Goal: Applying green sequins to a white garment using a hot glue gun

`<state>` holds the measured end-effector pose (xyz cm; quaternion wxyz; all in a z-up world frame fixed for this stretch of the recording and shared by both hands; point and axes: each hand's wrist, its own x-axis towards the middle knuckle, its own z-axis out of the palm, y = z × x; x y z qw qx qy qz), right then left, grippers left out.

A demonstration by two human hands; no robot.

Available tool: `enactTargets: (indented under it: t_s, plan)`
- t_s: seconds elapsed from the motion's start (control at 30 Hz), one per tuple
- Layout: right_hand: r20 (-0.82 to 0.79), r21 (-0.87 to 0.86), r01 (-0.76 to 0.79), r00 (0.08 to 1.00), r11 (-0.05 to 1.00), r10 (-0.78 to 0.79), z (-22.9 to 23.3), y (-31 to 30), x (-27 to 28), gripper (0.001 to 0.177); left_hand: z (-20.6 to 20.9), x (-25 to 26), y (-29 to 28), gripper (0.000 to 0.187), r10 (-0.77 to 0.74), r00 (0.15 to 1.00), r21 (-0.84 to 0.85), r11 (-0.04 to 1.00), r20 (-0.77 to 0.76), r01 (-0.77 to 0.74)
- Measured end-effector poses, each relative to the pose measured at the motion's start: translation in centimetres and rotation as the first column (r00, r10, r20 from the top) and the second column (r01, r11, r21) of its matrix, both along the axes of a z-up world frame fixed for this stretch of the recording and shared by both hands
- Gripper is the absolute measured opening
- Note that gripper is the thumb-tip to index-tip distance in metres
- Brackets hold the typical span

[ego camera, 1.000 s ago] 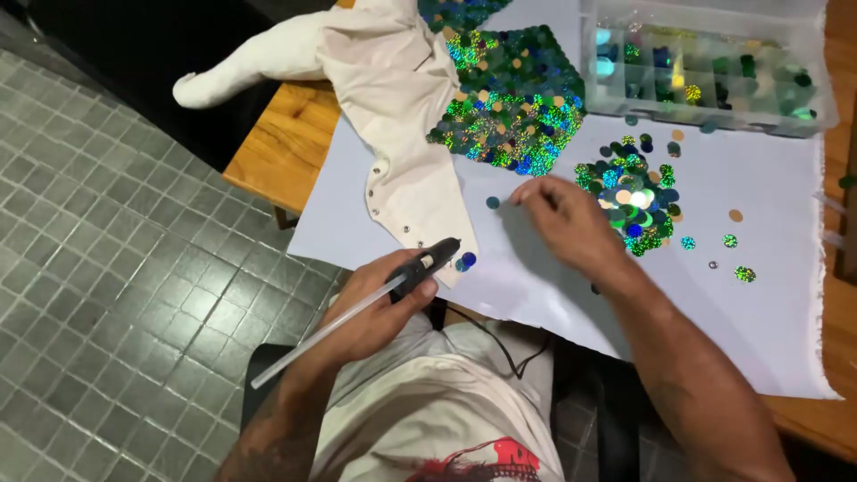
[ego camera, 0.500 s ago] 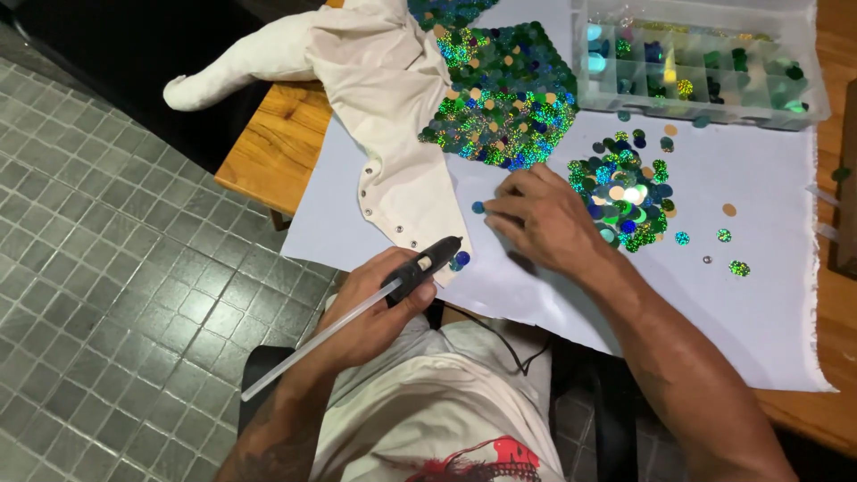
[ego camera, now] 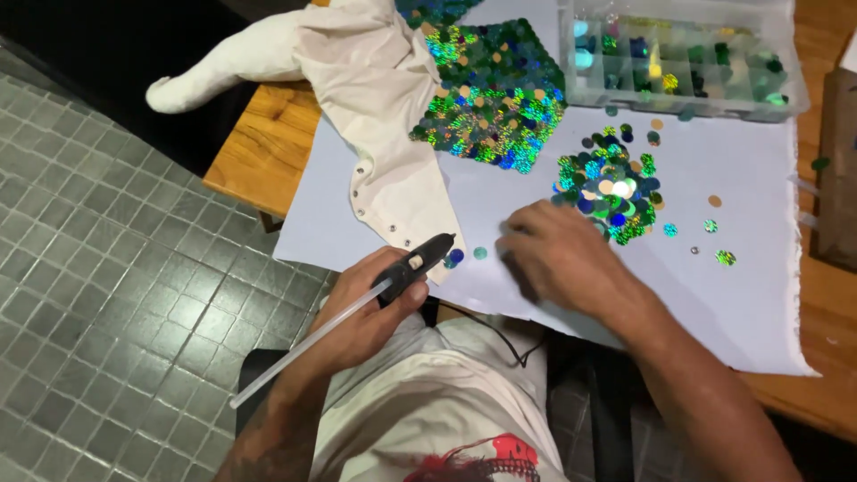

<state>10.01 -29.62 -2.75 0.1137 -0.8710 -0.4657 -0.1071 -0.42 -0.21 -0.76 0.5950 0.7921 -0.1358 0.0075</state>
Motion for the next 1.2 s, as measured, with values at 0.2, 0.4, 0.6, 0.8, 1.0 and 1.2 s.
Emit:
enactTargets:
  t_s: [0.2,0.4,0.6,0.8,1.0,1.2]
  plan:
    - [-0.028,0.086,0.437,0.900,0.896,-0.436,0.9,-5.4,1.7,0.026,0.3,0.0,0.1,0.028,-0.014,1.000,0.025,1.000,0.026,0.013]
    - [-0.054,0.055,0.340,0.940,0.939,-0.337,-0.8,-4.2,2.0,0.026,-0.2,0.1,-0.2,0.029,-0.015,0.999,0.011,1.000,-0.033,0.015]
    - [-0.376,-0.090,0.439,0.816,0.894,-0.439,2.0,-2.4,2.5,0.017,0.1,-0.1,-0.4,0.030,-0.034,0.998,0.023,0.999,-0.056,0.035]
    - [-0.514,-0.080,0.467,0.737,0.881,-0.438,2.8,-2.5,3.7,0.013,0.4,-0.1,-0.4,0.032,-0.023,0.996,0.046,0.999,-0.085,0.027]
    - [-0.824,0.109,0.422,0.545,0.900,-0.156,5.5,2.9,2.1,0.013,1.2,0.2,-0.7,0.044,0.001,0.989,0.175,0.984,-0.147,0.025]
    - [-0.853,0.196,0.308,0.522,0.931,0.007,2.5,4.5,3.1,0.006,1.8,1.2,-0.8,0.051,0.105,0.935,0.363,0.931,-0.338,0.027]
